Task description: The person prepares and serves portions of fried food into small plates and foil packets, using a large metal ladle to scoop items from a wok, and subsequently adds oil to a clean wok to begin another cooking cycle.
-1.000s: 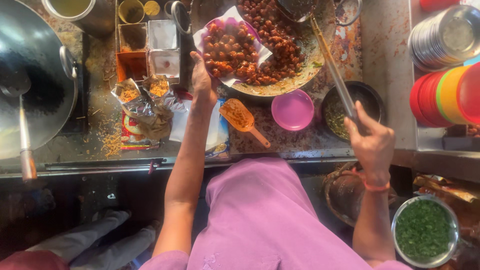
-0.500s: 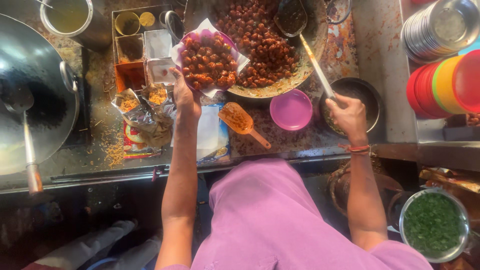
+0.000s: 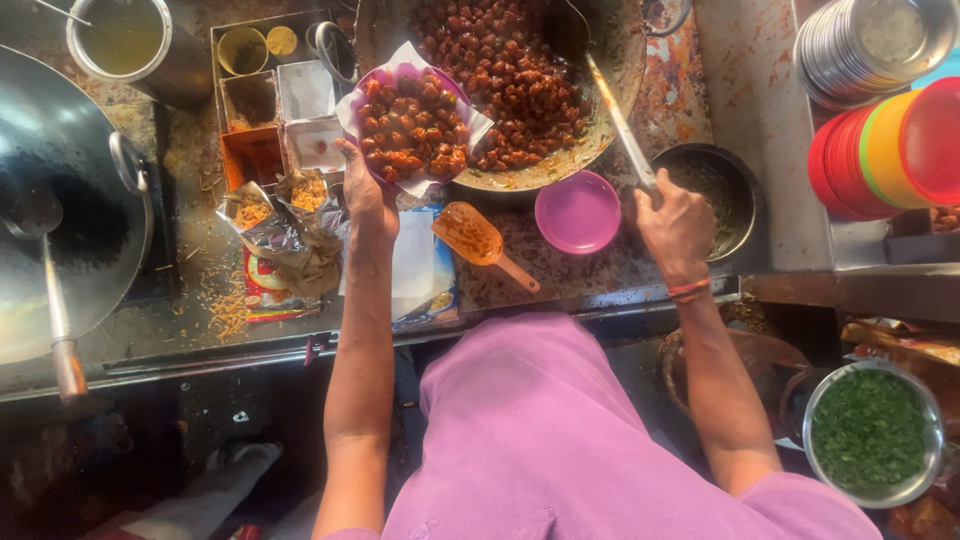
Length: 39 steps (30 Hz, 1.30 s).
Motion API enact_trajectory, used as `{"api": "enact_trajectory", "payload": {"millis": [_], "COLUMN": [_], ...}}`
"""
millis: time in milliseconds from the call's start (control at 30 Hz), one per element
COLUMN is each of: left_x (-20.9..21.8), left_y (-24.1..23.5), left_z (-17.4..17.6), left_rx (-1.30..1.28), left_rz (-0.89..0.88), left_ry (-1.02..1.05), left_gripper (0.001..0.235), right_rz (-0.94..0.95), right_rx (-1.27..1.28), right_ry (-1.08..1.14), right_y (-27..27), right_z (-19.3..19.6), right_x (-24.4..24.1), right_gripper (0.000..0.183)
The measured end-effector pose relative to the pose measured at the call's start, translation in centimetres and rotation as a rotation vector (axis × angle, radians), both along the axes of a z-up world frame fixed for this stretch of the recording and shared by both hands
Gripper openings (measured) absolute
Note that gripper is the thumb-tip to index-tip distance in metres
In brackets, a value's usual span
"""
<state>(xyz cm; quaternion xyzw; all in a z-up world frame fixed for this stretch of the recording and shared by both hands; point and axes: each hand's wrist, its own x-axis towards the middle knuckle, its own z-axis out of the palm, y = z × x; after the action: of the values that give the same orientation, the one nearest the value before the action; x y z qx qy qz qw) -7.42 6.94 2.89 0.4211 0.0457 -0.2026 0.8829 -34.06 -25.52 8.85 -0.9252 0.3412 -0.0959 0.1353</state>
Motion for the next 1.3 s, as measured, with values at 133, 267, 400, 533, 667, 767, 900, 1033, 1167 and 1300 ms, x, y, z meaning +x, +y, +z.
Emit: {"api": "enact_trajectory", "payload": {"millis": [133, 267, 400, 533, 667, 767, 900, 1033, 1167, 1300], "left_x": [0.1, 0.2, 0.5, 0.8, 0.4, 0.4, 0.1, 0.0, -0.1, -0.2], "left_y": [0.1, 0.4, 0.9, 0.6, -0.9, -2.6, -4.0, -4.1, -3.2, -2.7], "left_z": [-0.5, -0.9, -1.7, -2.4, -2.2, -2.0, -1.1, 0.0, 1.0, 1.1], "left_rx": [-0.006, -0.025, -0.043, -0.035, 0.052, 0.041, -0.034, -0.104, -0.102, -0.082], "left_rz": [0.003, -0.007, 0.015, 0.002, -0.012, -0.033, -0.104, -0.095, -0.086, -0.040], "left_ry": [-0.003, -0.024, -0.002, -0.014, 0.034, 0.058, -0.020, -0.005, -0.007, -0.007], "left_gripper": [0.073, 0.072, 0.071, 0.073, 0.075, 0.077, 0.078, 0.078, 0.079, 0.078], "right_rz": [-0.018, 0.018, -0.174, -0.165, -0.091, 0.004, 0.307, 0.306, 0.317, 0.328], "right_rx": [0.081, 0.115, 0.637, 0.789, 0.829, 0.614, 0.005, -0.128, -0.094, 0.011], "right_ry": [-0.122, -0.193, -0.220, -0.309, -0.352, -0.348, -0.375, -0.330, -0.364, -0.410], "right_y": [-0.2, -0.6, 0.6, 1.7, 2.9, 4.0, 5.5, 6.5, 6.7, 6.9], "right_z": [-2.2, -2.0, 0.7, 3.1, 5.2, 6.6, 7.7, 7.6, 7.2, 6.8], "right_x": [1.5, 1.6, -0.5, -3.5, -5.8, -7.1, -7.4, -7.0, -6.9, -6.7], "right_gripper": [0.044, 0.040, 0.031, 0.032, 0.033, 0.044, 0.047, 0.047, 0.048, 0.048]}}
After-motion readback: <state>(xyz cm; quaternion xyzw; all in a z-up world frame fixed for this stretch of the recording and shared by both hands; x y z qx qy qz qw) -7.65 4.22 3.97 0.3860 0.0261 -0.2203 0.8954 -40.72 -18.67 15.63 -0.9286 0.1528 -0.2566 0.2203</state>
